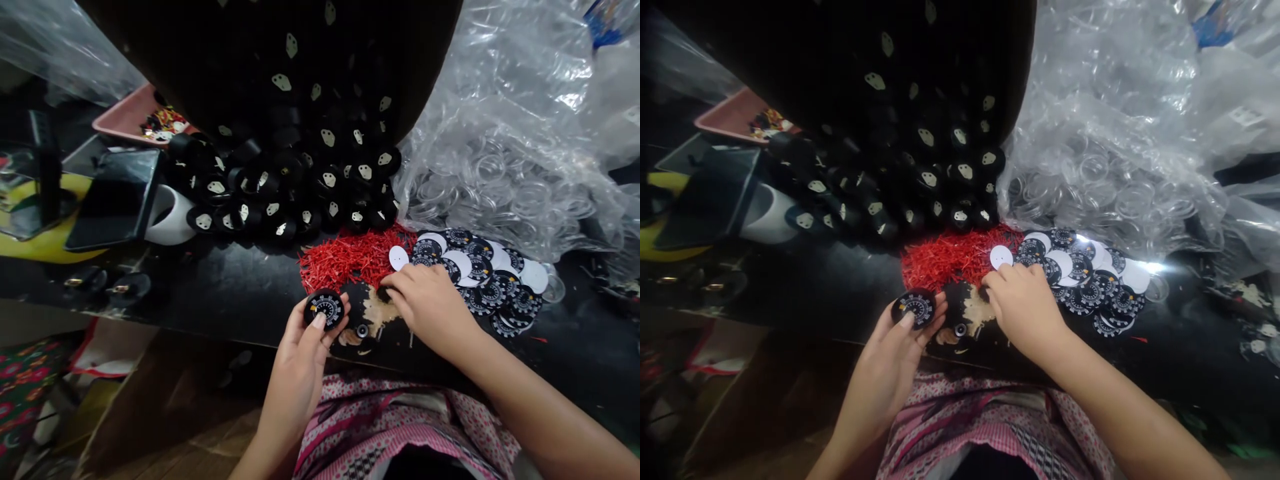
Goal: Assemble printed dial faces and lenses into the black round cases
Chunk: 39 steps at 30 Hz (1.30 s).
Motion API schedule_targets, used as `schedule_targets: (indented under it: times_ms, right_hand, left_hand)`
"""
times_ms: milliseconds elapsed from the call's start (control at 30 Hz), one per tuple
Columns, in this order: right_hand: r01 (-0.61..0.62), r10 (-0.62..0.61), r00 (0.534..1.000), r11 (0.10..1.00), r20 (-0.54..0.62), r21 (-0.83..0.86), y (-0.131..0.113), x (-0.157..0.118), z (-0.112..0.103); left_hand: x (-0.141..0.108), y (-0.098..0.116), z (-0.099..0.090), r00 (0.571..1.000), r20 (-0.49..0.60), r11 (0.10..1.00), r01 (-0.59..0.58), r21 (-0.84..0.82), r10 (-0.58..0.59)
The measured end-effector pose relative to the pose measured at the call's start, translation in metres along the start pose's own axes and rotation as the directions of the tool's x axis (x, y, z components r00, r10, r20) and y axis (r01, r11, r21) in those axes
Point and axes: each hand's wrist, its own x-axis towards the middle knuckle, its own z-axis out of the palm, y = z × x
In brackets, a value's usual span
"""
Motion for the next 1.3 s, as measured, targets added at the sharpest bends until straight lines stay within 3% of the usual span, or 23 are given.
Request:
schedule_targets:
  times_ms: [167, 433, 633, 833, 900, 1033, 1100, 1200, 1300]
  right_hand:
    - [0.05, -0.049, 0.998, 0.999, 0.041, -0.018, -0.003, 0.001, 0.0]
    - [0.125, -0.127, 0.992, 0.987, -0.014, -0.097, -0.012, 0.006, -0.001]
    - [0.13, -0.107, 0.985, 0.976, -0.134, 0.173, -0.019, -0.003, 0.0]
    - [0.113, -0.064, 0.982, 0.954, -0.179, 0.278, -0.015, -0.016, -0.005]
    - [0.098, -0.033, 0.985, 0.915, -0.169, 0.392, -0.014, -0.019, -0.009]
    - [0.078, 0.032, 0.988, 0.734, -0.149, 0.674, -0.017, -0.022, -0.014]
    - [0.056, 0.064, 0.988, 0.708, -0.143, 0.704, -0.02, -0.022, -0.015]
    - [0.015, 0.095, 0.987, 0.743, -0.127, 0.669, -0.021, -0.023, -0.015]
    - [0.009, 0.096, 0.988, 0.744, -0.12, 0.668, -0.019, -0.024, -0.015]
  left_hand:
    - [0.0, 0.0, 0.001, 1.0, 0.017, 1.0, 0.024, -0.015, -0.023]
    - [-0.004, -0.004, 0.003, 0.998, 0.049, 0.999, 0.046, 0.009, -0.047]
    - [-0.009, -0.011, 0.013, 0.997, 0.058, 0.997, 0.054, 0.052, -0.057]
    - [-0.008, -0.005, 0.02, 0.993, 0.071, 0.996, 0.093, -0.018, -0.091]
    - [-0.006, -0.003, 0.021, 0.993, 0.099, 0.997, 0.073, -0.029, -0.07]
    - [-0.001, -0.007, 0.023, 0.99, 0.142, 0.997, 0.009, 0.083, -0.021]
    - [0.0, -0.01, 0.026, 0.98, 0.197, 0.984, -0.001, 0.177, -0.035]
    - [-0.002, -0.012, 0.031, 0.968, 0.249, 0.96, -0.035, 0.279, -0.036]
    - [-0.005, -0.011, 0.032, 0.961, 0.277, 0.952, -0.063, 0.298, -0.023]
